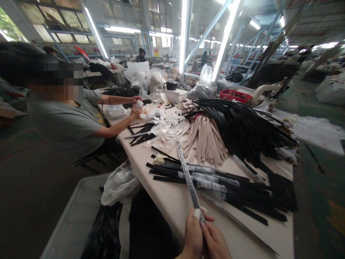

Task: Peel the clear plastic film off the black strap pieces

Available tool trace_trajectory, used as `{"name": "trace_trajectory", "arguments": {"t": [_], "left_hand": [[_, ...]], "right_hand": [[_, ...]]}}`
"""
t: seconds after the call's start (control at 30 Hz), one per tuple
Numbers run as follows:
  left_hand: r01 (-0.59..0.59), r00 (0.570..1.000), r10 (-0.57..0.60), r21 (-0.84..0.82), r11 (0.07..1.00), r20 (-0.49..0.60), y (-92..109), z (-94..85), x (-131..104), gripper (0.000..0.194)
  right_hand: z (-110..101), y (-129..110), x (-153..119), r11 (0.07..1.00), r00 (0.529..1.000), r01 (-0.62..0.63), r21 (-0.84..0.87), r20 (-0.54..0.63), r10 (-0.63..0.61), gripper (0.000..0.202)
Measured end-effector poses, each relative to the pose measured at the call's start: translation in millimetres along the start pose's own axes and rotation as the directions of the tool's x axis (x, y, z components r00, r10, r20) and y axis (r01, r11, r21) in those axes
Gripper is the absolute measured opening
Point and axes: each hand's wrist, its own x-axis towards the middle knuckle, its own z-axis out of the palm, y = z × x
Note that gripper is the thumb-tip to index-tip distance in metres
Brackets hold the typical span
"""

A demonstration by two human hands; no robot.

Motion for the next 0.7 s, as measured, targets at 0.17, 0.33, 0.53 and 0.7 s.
{"name": "trace_trajectory", "arguments": {"t": [0.17,0.33,0.53,0.7], "left_hand": [[0.175,0.983,-0.169,-0.082,0.981,0.078,49.8,6.9,28.3,0.048],[0.041,0.999,-0.041,-0.046,0.998,0.008,62.4,24.6,42.3,0.035],[0.003,0.999,-0.004,-0.017,1.0,-0.035,8.7,14.0,13.7,0.034],[0.174,0.982,-0.172,-0.018,0.984,0.082,43.5,0.3,33.0,0.039]], "right_hand": [[4.7,31.9,-8.3,0.993,0.989,-0.112,0.022,0.096,0.109,0.073],[4.6,35.7,-4.2,0.992,0.99,-0.127,0.015,0.067,0.126,0.074],[1.1,23.4,4.2,0.997,0.996,-0.071,-0.01,0.054,0.072,0.069],[-3.6,26.2,-0.8,0.993,0.989,-0.108,0.044,0.103,0.103,0.072]]}}
